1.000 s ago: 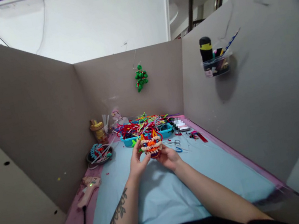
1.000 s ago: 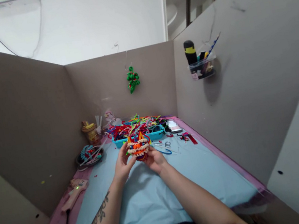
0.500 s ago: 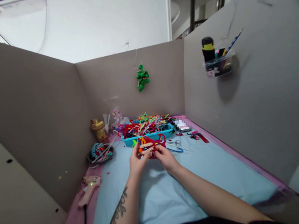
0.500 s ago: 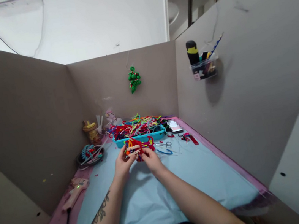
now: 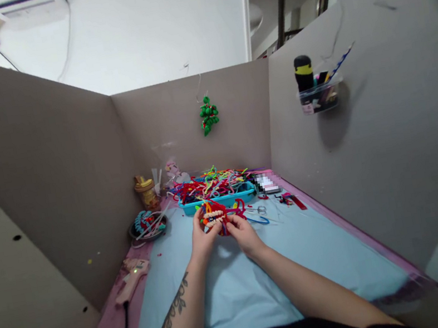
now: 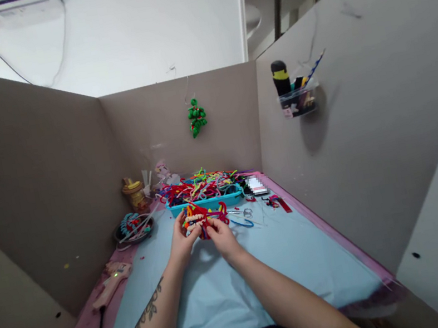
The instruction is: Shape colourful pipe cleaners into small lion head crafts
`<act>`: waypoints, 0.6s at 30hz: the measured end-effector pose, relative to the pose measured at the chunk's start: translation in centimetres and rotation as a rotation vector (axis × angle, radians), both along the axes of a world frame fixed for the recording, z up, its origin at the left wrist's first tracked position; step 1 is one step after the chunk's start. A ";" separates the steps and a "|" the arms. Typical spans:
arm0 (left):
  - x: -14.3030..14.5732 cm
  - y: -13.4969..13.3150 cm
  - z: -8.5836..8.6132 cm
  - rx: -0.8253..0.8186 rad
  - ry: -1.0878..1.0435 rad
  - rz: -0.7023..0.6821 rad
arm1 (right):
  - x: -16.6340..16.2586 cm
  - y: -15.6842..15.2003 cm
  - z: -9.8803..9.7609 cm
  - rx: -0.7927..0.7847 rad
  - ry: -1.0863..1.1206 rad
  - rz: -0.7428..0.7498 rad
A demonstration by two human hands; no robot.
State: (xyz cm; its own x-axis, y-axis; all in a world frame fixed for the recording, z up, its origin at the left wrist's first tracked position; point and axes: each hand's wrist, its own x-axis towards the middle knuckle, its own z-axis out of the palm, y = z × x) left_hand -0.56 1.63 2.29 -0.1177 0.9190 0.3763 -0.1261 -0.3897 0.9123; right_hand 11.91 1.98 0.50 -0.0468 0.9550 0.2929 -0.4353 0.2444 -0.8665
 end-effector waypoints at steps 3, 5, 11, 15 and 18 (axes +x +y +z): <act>0.1 0.0 0.0 0.012 -0.007 -0.010 | 0.0 0.0 0.1 -0.020 0.040 -0.021; 0.1 0.0 0.0 0.004 -0.016 -0.014 | 0.1 -0.1 0.3 -0.017 0.032 -0.034; -0.1 0.1 -0.2 -0.067 -0.066 0.009 | 0.3 -0.2 0.4 0.050 -0.058 -0.015; 0.0 0.1 -0.1 -0.070 -0.063 0.026 | 0.1 -0.1 0.2 0.009 -0.009 -0.005; 0.2 0.0 0.0 -0.071 -0.053 0.036 | 0.1 -0.1 0.2 -0.009 0.045 0.025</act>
State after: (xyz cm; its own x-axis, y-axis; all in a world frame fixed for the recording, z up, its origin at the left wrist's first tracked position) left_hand -0.31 1.68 2.33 -0.1696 0.9379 0.3026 -0.1620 -0.3294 0.9302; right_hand 12.05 1.84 0.75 -0.0571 0.9563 0.2869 -0.4801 0.2257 -0.8477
